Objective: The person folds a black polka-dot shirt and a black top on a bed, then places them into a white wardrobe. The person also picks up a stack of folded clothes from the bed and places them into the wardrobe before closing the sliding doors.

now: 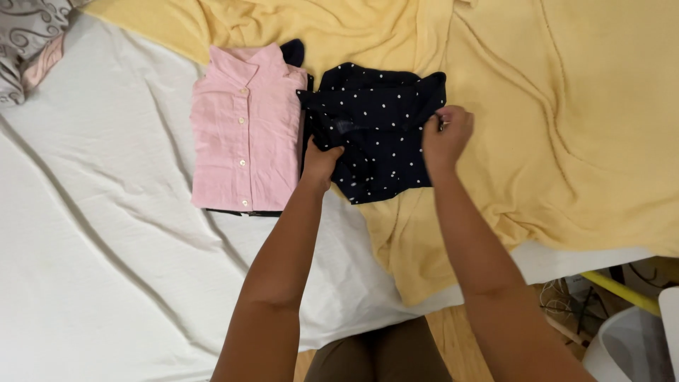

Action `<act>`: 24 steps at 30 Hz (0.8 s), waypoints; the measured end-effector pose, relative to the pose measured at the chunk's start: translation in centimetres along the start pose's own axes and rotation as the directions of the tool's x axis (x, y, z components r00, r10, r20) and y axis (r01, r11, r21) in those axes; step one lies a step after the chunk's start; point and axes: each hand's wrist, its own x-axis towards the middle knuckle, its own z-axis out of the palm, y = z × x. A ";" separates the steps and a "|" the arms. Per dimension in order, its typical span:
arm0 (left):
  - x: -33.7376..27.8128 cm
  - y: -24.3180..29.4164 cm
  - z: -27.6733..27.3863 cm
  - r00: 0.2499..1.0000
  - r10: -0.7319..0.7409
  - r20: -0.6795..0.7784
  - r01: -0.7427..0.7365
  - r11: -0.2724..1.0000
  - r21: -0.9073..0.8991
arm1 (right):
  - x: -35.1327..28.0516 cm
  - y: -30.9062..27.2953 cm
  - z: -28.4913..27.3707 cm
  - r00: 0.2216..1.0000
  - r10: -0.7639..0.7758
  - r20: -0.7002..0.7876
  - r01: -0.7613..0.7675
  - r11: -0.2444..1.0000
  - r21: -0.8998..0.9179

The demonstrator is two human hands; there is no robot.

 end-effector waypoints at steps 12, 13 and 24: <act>1.5 6.6 1.3 0.886 0.403 0.229 -0.428 0.901 0.070 | 2.7 3.0 0.1 0.943 -0.145 0.299 0.211 0.957 -0.200; 2.0 6.2 1.0 0.887 0.402 0.228 -0.426 0.902 0.069 | 2.7 3.2 0.2 0.943 -0.145 0.301 0.211 0.957 -0.201; 1.8 4.9 -1.0 0.841 0.530 0.111 -0.485 0.648 0.587 | 4.8 6.5 1.7 0.988 -0.049 0.148 0.058 0.997 -0.054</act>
